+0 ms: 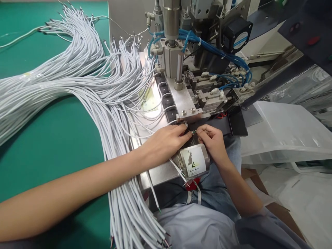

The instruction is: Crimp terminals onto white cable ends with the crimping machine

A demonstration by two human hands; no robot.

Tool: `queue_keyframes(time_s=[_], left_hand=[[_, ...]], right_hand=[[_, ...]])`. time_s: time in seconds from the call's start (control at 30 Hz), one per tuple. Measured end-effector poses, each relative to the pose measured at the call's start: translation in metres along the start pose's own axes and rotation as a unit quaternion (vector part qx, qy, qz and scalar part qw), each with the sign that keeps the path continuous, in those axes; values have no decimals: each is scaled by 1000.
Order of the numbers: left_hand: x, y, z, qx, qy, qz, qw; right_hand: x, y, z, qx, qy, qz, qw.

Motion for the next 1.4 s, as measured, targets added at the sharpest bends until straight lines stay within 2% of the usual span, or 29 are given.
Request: queue_keyframes(time_s=[0.23,0.53,0.63,0.77,0.93,1.13,1.4], left_hand=[[1,0,0,1,-12,0,1000],[2,-2,2,3,-37,-4,999],[2,-2,2,6,-40,-9,999],[2,-1,2,6,-44,-6,999],[2,-2,4,21,-56,-8,998],[0,-4,6,48,-67,-15,996],[-8,2,-14,115,-99,-75,985]], right_hand=[[2,4,-1,8,1,14,1000],[-11,-7,-5,-8,28,-33,999],[-8,0,-7,11,37,-6,999],[1,9,3,17,-31,27,999],[6,6,14,6,-92,-4,996],[8,7,14,2,-80,-15,997],[11,9,11,-38,-70,-17,997]])
Point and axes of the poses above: each hand's wrist, its own x-axis towards the middle knuckle, its own z-axis out of the palm, y = z × x, the point moved 8 cm from there along x, towards the middle knuckle, and after that the axes turned 5 degrees about -z, right-handed, at the moved point
